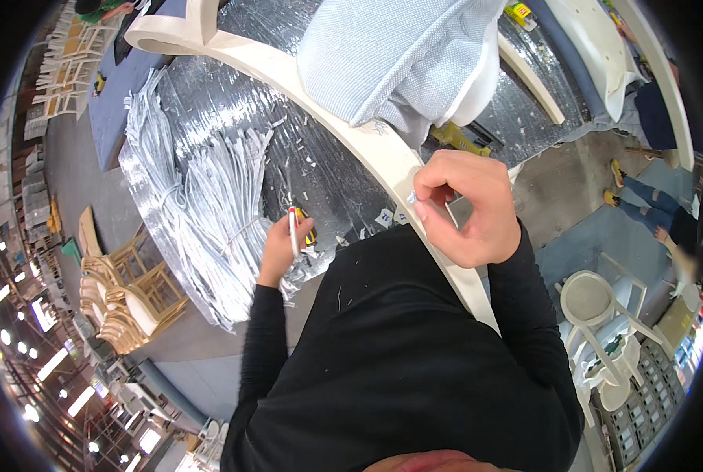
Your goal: The person staples white fabric onto a white chair frame using a pneumatic staple gun, then trims excess fabric with scissors. The person repeats this process along the chair's edges, securing and cutting the fabric in sequence.
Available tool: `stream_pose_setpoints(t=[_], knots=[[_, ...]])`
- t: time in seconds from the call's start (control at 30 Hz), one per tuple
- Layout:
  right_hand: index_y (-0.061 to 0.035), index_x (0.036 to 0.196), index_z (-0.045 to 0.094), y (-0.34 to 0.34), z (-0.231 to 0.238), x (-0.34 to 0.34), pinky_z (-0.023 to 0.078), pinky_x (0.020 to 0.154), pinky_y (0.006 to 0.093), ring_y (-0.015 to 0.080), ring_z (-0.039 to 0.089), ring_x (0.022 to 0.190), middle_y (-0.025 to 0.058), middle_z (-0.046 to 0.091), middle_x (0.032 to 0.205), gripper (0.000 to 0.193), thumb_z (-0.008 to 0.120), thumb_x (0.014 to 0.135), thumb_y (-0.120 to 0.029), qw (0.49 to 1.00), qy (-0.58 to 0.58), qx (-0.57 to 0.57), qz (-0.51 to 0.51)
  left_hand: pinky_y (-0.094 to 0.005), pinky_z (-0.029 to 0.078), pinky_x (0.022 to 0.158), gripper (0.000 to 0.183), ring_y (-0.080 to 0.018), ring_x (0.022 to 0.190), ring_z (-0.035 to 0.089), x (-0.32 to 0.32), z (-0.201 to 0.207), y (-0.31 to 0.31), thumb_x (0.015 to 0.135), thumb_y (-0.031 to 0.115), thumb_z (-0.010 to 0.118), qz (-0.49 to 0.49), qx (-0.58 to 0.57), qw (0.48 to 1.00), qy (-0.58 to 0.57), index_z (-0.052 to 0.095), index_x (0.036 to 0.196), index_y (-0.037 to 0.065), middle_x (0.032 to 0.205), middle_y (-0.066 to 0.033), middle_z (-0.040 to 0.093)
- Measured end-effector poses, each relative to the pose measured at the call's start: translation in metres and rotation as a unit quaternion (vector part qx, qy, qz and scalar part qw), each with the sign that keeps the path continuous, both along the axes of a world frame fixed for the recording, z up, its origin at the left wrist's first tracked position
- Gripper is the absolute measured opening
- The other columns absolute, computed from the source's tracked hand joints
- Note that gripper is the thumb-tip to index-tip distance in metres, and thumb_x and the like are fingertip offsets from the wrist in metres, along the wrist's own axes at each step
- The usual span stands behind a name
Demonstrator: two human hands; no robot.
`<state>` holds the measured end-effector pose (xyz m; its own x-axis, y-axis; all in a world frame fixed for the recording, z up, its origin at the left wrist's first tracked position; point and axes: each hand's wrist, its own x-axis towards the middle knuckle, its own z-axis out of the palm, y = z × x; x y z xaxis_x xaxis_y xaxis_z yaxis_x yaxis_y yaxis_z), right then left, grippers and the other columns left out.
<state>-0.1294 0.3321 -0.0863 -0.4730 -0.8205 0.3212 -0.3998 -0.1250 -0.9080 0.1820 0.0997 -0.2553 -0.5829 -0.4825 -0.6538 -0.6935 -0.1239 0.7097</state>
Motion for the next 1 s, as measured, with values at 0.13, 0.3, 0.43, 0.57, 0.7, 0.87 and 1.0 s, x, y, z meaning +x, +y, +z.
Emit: stream_pose_setpoints(t=[0.13,0.3,0.43,0.57,0.7,0.87,1.0], knots=[[-0.0039,0.091,0.074,-0.005,0.019,0.005,0.048,0.059,0.0317,0.0229,0.063,0.061,0.0075,0.069,0.078,0.009,0.078,0.082,-0.002,0.994,0.019,0.034,0.097,-0.0455,0.055,0.075,0.052,-0.0353,0.081,0.076,0.053,-0.111,0.041,0.096,0.053,0.072,0.048,-0.281,0.948,-0.139,0.076,0.111,0.003,0.085,-0.0175,0.077],[-0.0013,0.099,0.081,-0.016,0.030,0.002,0.052,0.065,0.0292,0.0159,0.067,0.066,0.0095,0.075,0.081,0.013,0.080,0.091,-0.011,0.987,0.069,0.146,-0.018,-0.0437,0.057,0.075,0.037,-0.0324,0.079,0.077,0.014,-0.071,0.053,0.093,0.032,0.080,-0.023,-0.371,0.929,-0.007,0.075,0.114,0.002,0.088,-0.0163,0.078],[0.0002,0.105,0.081,-0.029,0.013,-0.006,0.053,0.069,0.0272,0.0092,0.067,0.073,0.0063,0.078,0.085,0.017,0.078,0.094,-0.012,0.979,0.026,0.160,-0.124,-0.0418,0.057,0.091,0.031,-0.0345,0.103,0.076,-0.088,0.062,0.050,0.093,0.017,0.078,0.048,-0.394,0.871,0.289,0.075,0.119,0.001,0.111,-0.0164,0.078],[-0.0004,0.105,0.080,-0.041,0.003,0.000,0.053,0.071,0.0266,0.0088,0.066,0.076,0.0034,0.076,0.084,0.018,0.078,0.093,-0.013,0.977,0.047,0.156,-0.141,-0.0481,0.043,0.118,0.056,-0.0379,0.139,0.058,-0.157,0.139,0.027,0.086,0.020,0.082,-0.019,-0.512,0.754,0.411,0.068,0.139,0.006,0.145,-0.0171,0.067],[-0.0023,0.104,0.081,-0.037,0.003,0.002,0.050,0.069,0.0256,0.0072,0.063,0.076,0.0009,0.075,0.084,0.018,0.079,0.091,-0.015,0.974,0.046,0.176,-0.133,-0.0552,0.033,0.125,0.067,-0.0389,0.146,0.052,-0.192,0.143,0.008,0.085,0.028,0.083,-0.053,-0.520,0.746,0.412,0.064,0.146,0.007,0.150,-0.0187,0.063],[-0.0043,0.105,0.081,-0.033,0.011,0.007,0.048,0.066,0.0247,0.0051,0.062,0.076,-0.0011,0.074,0.085,0.019,0.079,0.090,-0.016,0.967,0.029,0.210,-0.138,-0.0558,0.034,0.125,0.070,-0.0375,0.143,0.055,-0.195,0.144,0.000,0.084,0.027,0.084,-0.058,-0.507,0.755,0.413,0.063,0.147,0.006,0.151,-0.0200,0.063],[-0.0031,0.105,0.081,-0.039,0.006,0.008,0.047,0.066,0.0229,0.0034,0.060,0.077,-0.0015,0.074,0.087,0.016,0.078,0.094,-0.014,0.970,-0.013,0.192,-0.147,-0.0563,0.036,0.124,0.070,-0.0355,0.141,0.058,-0.201,0.132,0.005,0.083,0.027,0.085,-0.044,-0.526,0.738,0.421,0.063,0.147,0.005,0.148,-0.0204,0.064]])
